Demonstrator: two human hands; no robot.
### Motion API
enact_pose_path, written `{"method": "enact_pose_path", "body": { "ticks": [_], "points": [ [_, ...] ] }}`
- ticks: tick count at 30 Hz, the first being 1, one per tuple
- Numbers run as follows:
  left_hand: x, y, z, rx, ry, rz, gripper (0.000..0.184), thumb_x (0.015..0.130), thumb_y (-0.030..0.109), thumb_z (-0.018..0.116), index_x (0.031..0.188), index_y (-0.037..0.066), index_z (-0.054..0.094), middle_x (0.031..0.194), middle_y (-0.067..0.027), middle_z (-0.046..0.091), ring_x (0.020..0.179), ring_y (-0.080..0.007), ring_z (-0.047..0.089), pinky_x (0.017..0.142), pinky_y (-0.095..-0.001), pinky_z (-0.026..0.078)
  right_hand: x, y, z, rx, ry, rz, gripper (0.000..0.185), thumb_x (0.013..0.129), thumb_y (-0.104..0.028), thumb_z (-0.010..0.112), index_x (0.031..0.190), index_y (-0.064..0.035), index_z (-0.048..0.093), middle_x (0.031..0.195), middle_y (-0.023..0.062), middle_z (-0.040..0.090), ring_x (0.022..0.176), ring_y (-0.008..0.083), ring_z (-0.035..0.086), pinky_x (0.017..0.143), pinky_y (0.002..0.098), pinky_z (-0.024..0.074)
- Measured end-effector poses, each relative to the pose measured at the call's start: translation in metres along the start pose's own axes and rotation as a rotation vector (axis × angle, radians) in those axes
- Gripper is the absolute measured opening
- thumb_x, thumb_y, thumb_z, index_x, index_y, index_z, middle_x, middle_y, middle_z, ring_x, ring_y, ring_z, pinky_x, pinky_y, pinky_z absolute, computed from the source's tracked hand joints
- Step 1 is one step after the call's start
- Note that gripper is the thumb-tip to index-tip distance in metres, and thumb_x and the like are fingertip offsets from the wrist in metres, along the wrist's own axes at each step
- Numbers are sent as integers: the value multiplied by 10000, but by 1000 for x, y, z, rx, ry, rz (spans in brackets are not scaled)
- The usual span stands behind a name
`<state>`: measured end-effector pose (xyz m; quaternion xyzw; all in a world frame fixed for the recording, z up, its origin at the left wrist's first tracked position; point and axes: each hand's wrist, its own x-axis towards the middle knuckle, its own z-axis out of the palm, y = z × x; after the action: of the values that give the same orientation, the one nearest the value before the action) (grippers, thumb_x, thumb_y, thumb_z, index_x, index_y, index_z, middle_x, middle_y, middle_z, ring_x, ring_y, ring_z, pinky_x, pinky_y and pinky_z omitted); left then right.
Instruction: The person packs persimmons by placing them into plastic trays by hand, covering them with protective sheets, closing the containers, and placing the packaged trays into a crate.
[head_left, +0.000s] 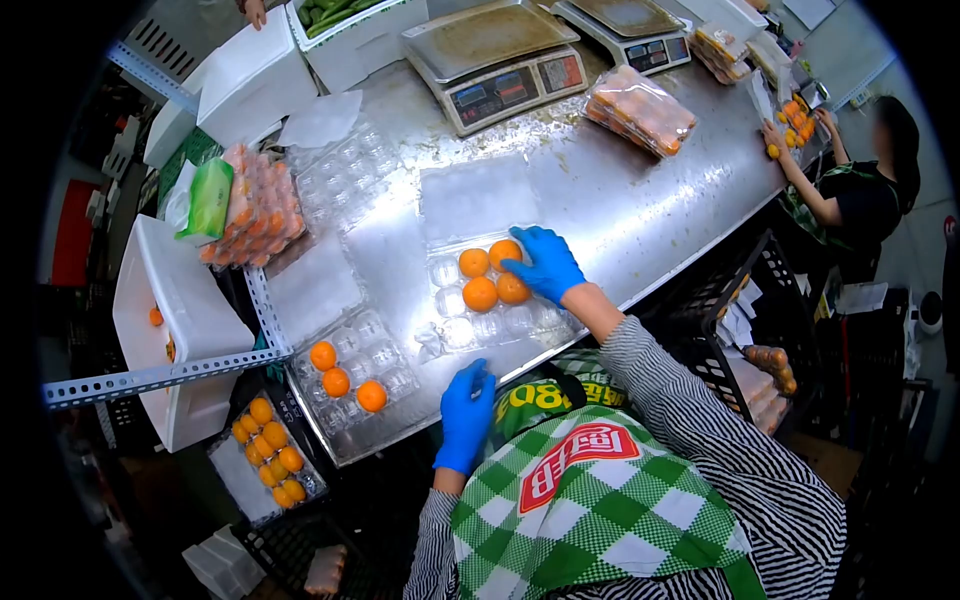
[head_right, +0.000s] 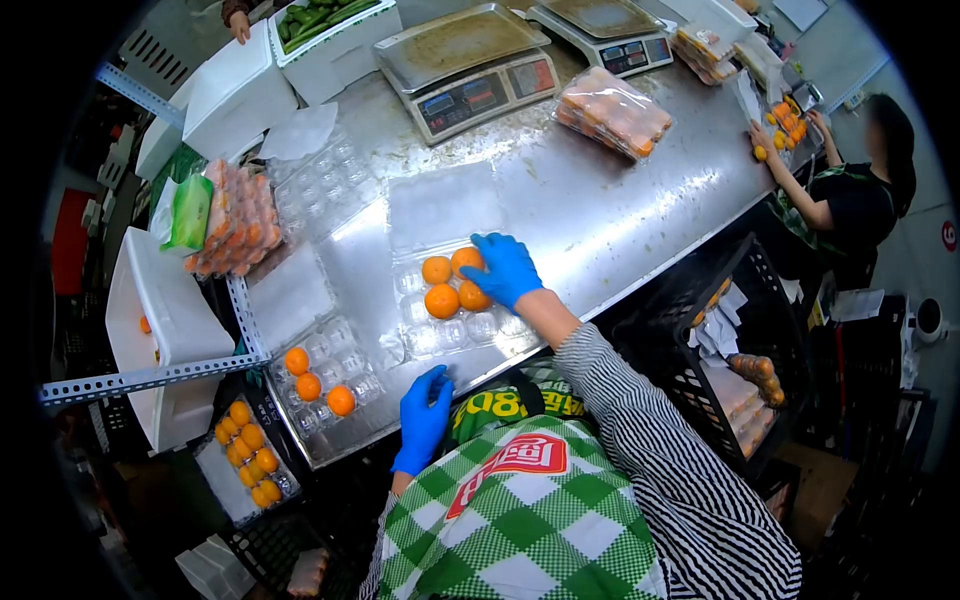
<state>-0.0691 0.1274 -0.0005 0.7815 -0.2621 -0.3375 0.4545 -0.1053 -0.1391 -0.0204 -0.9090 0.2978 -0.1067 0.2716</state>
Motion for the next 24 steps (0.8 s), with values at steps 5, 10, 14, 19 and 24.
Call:
{"method": "enact_pose_path", "body": {
  "ticks": [5,10,14,19,24],
  "points": [
    [2,3,5,15,0,4,306,853,141,608,1143,47,579,989,-132,625,864,-216,634,755,-327,519,18,-15,-3,-102,-256,92,533,736,-359,678,1153,-60,535,1096,177,517,988,341,555,863,410,450],
    [-2,4,10,-20,-10,-19,307,857,133,603,1149,42,575,987,-128,619,875,-206,627,752,-326,522,25,-4,-2,12,-252,104,536,699,-343,713,1127,-69,541,1103,180,510,967,351,571,841,401,480],
    [-7,5,6,-11,17,-43,301,858,134,602,1144,42,578,980,-122,619,873,-199,623,746,-322,522,9,1,-2,244,-18,72,568,681,-338,743,1122,-48,533,1099,180,509,933,337,581,814,380,495],
    [-11,-8,4,-22,33,-69,302,857,131,601,1143,37,578,966,-116,619,854,-196,622,745,-314,518,-30,-29,-14,294,-100,-96,579,666,-326,772,1110,-50,522,1008,159,543,866,312,590,751,376,503],
    [-11,-3,3,-21,31,-20,303,854,124,601,1142,35,579,970,-124,621,839,-204,627,747,-310,517,-70,-49,25,103,-161,-203,522,701,-337,732,1094,-57,534,981,151,537,844,323,585,708,404,494]
  ]
}}
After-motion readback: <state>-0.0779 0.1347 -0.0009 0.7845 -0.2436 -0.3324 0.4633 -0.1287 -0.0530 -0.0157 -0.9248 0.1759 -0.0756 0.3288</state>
